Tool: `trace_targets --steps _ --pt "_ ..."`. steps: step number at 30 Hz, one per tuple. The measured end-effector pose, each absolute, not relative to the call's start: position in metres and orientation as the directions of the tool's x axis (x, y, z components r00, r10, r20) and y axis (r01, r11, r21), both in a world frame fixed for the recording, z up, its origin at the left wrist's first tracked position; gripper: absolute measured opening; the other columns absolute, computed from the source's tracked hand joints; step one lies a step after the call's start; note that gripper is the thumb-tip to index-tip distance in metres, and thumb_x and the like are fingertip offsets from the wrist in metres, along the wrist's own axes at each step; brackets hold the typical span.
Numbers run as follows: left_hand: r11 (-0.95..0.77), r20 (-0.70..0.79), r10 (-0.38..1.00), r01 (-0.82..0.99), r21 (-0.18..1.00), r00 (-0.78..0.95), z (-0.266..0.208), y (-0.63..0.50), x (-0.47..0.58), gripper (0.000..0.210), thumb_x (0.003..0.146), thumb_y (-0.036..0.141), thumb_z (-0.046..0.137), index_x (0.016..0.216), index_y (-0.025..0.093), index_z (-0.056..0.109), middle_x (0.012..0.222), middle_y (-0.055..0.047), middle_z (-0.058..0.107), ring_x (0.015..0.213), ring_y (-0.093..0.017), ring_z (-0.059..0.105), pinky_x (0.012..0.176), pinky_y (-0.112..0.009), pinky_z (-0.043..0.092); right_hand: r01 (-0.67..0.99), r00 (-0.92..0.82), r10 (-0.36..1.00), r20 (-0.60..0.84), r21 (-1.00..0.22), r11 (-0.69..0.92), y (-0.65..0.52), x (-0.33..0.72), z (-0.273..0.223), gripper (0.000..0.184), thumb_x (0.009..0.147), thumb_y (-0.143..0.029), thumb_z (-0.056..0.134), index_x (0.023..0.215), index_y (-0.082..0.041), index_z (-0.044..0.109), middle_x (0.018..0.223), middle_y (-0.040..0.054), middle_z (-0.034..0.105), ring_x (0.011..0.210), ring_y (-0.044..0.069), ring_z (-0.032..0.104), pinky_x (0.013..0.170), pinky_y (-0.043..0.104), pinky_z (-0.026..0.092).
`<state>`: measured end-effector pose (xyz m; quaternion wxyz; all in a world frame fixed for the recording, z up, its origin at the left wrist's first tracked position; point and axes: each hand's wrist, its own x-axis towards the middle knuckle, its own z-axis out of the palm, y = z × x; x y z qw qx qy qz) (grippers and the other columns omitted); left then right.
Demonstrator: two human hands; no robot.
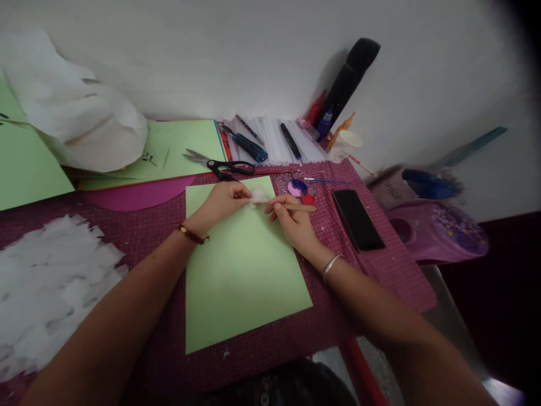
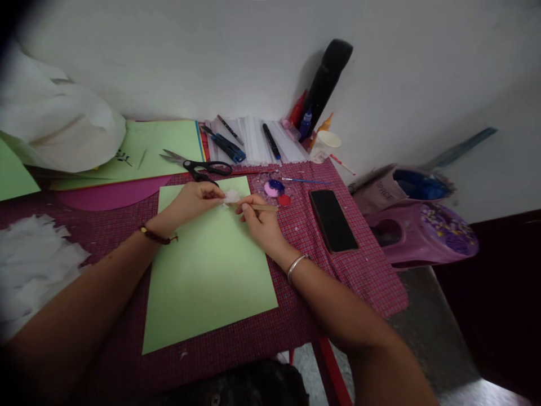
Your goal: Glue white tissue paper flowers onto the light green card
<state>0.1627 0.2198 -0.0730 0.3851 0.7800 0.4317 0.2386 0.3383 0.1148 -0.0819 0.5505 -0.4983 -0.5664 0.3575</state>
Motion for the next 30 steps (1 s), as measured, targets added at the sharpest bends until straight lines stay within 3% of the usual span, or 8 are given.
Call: trace_targets --steps 8,15,20,27,30 --pt "-0.348 0.060 0.869 0.523 0.778 0.491 -0.072 0.218 0.166 0.014 0.072 0.017 0.059 0.079 0.012 0.071 0.073 -0.004 0.069 0.065 -0.015 0.058 0.059 -0.026 0.039 0.235 0.062 0.956 0.287 -0.935 0.265 0.116 0.339 -0.088 0.015 0.095 -0.033 0.049 0.090 -0.022 0.058 0.081 0.0005 0.062 0.066 0.012 0.056 0.061 0.026 0.046" --pt "-0.245 0.073 0.926 0.446 0.861 0.370 -0.062 0.211 0.166 0.014 0.078 0.023 0.056 0.072 0.014 0.064 0.059 0.002 0.056 0.056 -0.011 0.046 0.055 -0.024 0.034 0.374 0.039 0.954 0.296 -0.890 0.261 0.114 0.340 -0.088 0.018 0.097 -0.035 0.046 0.095 -0.022 0.059 0.081 0.0006 0.062 0.065 0.014 0.056 0.062 0.028 0.044" --pt "-0.232 0.071 0.929 0.423 0.876 0.363 -0.063 0.211 0.166 0.012 0.077 0.022 0.055 0.071 0.014 0.063 0.060 0.002 0.056 0.056 -0.011 0.048 0.056 -0.024 0.034 0.471 -0.024 0.942 0.333 -0.828 0.305 0.112 0.341 -0.086 0.019 0.097 -0.032 0.043 0.093 -0.023 0.060 0.086 0.0022 0.061 0.073 0.016 0.058 0.067 0.030 0.046" --pt "-0.245 0.091 0.930 0.419 0.874 0.355 -0.066 0.210 0.166 0.011 0.077 0.021 0.056 0.072 0.015 0.064 0.060 0.003 0.057 0.057 -0.011 0.047 0.056 -0.024 0.035 0.458 -0.057 0.936 0.348 -0.824 0.334 0.111 0.338 -0.085 0.017 0.096 -0.030 0.044 0.095 -0.025 0.061 0.092 0.0032 0.064 0.077 0.016 0.060 0.070 0.032 0.048" --pt "-0.241 0.086 0.929 0.410 0.880 0.360 -0.068 0.211 0.164 0.011 0.076 0.020 0.056 0.071 0.015 0.063 0.061 0.002 0.057 0.058 -0.012 0.049 0.056 -0.024 0.035 0.336 0.063 0.945 0.321 -0.898 0.283 0.110 0.339 -0.081 0.016 0.095 -0.035 0.047 0.093 -0.025 0.059 0.087 0.0019 0.064 0.070 0.015 0.060 0.067 0.031 0.049"
